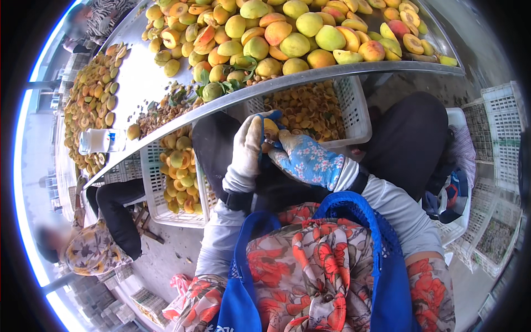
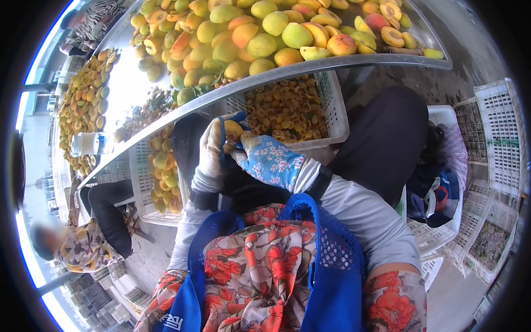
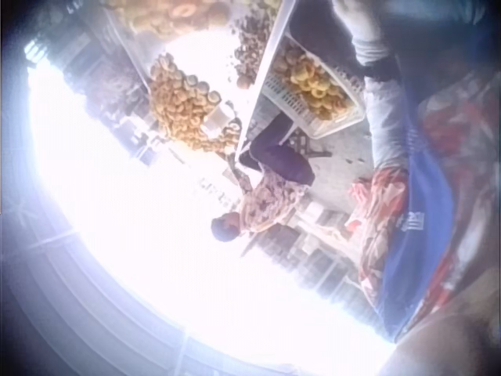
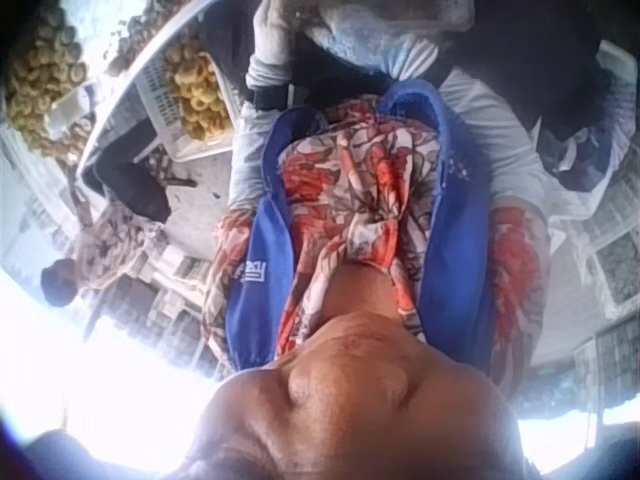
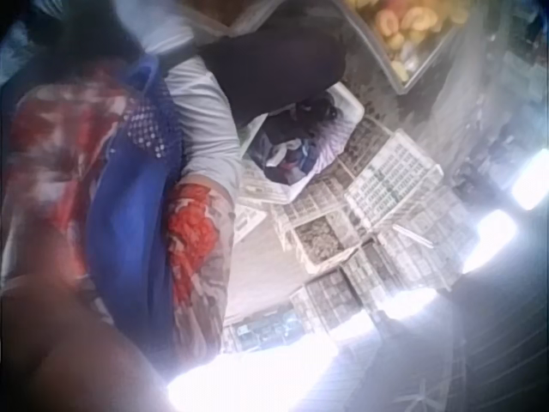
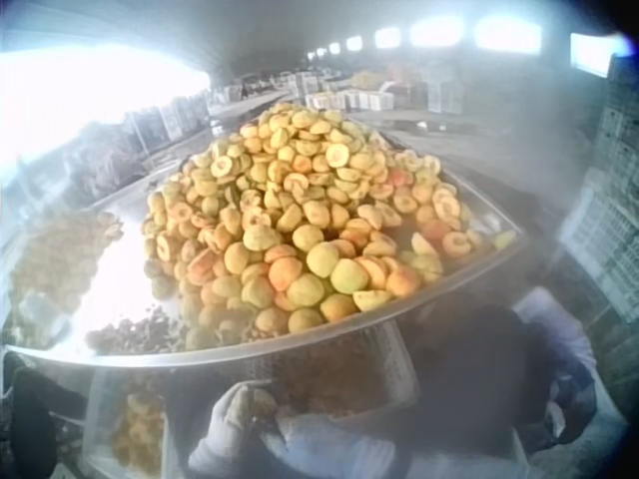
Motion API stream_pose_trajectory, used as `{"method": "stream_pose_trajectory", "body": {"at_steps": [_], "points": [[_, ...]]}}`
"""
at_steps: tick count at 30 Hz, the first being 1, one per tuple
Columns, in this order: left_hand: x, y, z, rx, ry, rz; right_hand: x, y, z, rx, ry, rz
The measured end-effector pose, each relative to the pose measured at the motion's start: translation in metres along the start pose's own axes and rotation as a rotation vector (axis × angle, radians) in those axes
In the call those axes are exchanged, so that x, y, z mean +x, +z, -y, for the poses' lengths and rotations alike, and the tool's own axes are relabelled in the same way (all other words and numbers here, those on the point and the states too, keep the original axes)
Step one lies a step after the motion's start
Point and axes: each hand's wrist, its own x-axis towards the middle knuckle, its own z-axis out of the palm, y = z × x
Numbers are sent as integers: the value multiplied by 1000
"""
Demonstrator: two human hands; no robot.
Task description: Pitting apricots using a small handheld knife in a processing facility.
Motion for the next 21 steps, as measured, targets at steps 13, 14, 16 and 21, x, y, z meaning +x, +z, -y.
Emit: {"method": "stream_pose_trajectory", "body": {"at_steps": [13,14,16,21], "points": [[-5,19,7,-32,-3,-104,0,-6,11,905,634,297],[-4,21,8,-33,-2,-102,0,-8,13,894,624,315],[0,22,12,3,31,-101,0,-14,16,881,613,332],[5,14,18,41,-37,-22,-3,-17,3,1011,642,372]]}}
